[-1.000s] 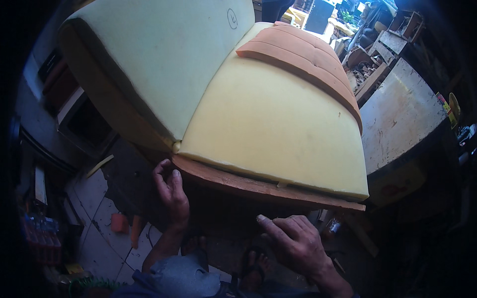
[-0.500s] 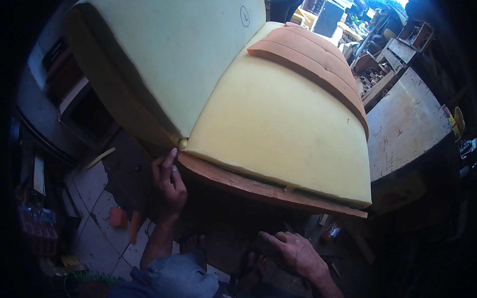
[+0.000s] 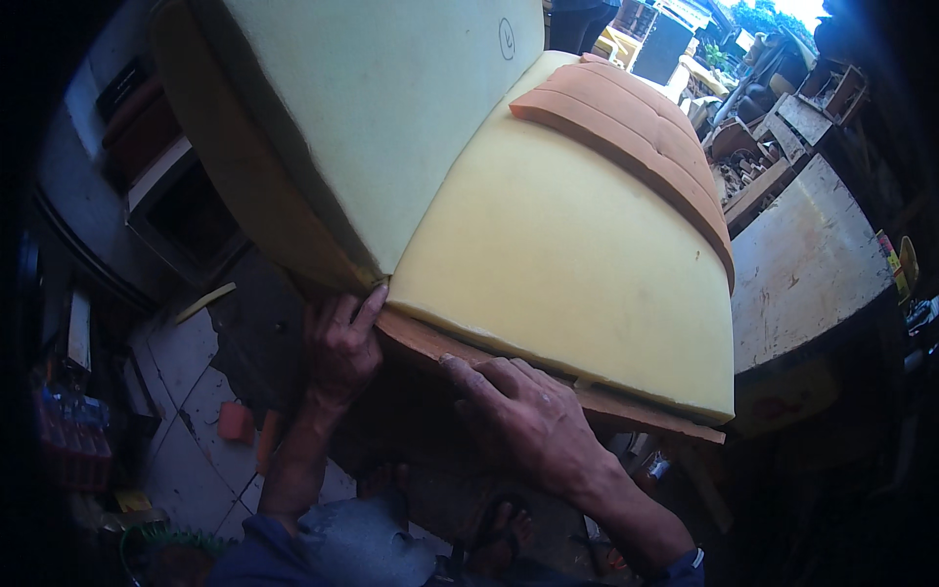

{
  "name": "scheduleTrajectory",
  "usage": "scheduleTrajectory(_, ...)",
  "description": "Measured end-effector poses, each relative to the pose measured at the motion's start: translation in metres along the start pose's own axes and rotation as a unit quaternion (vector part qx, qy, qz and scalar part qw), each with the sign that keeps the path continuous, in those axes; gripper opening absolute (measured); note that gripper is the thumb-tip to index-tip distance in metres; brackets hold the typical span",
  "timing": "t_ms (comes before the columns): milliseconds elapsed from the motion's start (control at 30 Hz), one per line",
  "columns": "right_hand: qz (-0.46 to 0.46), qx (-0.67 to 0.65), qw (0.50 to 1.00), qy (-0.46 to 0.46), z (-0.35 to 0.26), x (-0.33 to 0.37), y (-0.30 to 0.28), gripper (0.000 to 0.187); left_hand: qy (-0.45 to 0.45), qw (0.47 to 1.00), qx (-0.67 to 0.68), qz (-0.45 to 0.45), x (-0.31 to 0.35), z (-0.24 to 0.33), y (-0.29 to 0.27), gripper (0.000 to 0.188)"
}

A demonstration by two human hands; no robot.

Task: The person uses a staple gun to attach a brown fabric strip to the edge of a large yellow foam cushion. They then apply glue from a bottle along the seam and press the fabric into place by hand.

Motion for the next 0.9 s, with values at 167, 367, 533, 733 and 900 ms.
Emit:
scheduleTrajectory(167, -0.043, -0.133, 0.986, 0.089, -0.008, -0.014, 0.037, 0.061, -0.033, 0.999, -0.002, -0.005, 0.004, 0.008, 0.001, 0.055)
scheduleTrajectory(367, -0.053, -0.353, 0.828, 0.433, 0.008, -0.012, 0.067, 0.076, -0.056, 0.998, 0.011, -0.012, 0.007, 0.008, 0.002, 0.058)
scheduleTrajectory(533, -0.098, -0.209, 0.905, 0.358, 0.005, -0.002, 0.082, 0.076, -0.058, 0.994, 0.087, 0.017, 0.017, -0.001, -0.004, 0.058)
scheduleTrajectory(733, -0.094, -0.100, 0.959, 0.246, -0.005, -0.003, 0.074, 0.064, 0.054, 0.992, 0.113, -0.009, 0.024, 0.002, -0.013, 0.051)
scheduleTrajectory(900, -0.040, -0.122, 0.943, 0.306, -0.006, -0.016, 0.063, 0.060, 0.047, 0.989, 0.130, -0.042, 0.022, -0.006, -0.018, 0.048)
Point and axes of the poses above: each hand's wrist, its own x-axis away from the middle knuckle, its own y-axis out of the palm, z = x × y, the point moved 5 cm from there along -x, towards the middle knuckle, and after that the axes turned 12 degrees about z, right-handed, at the moved point
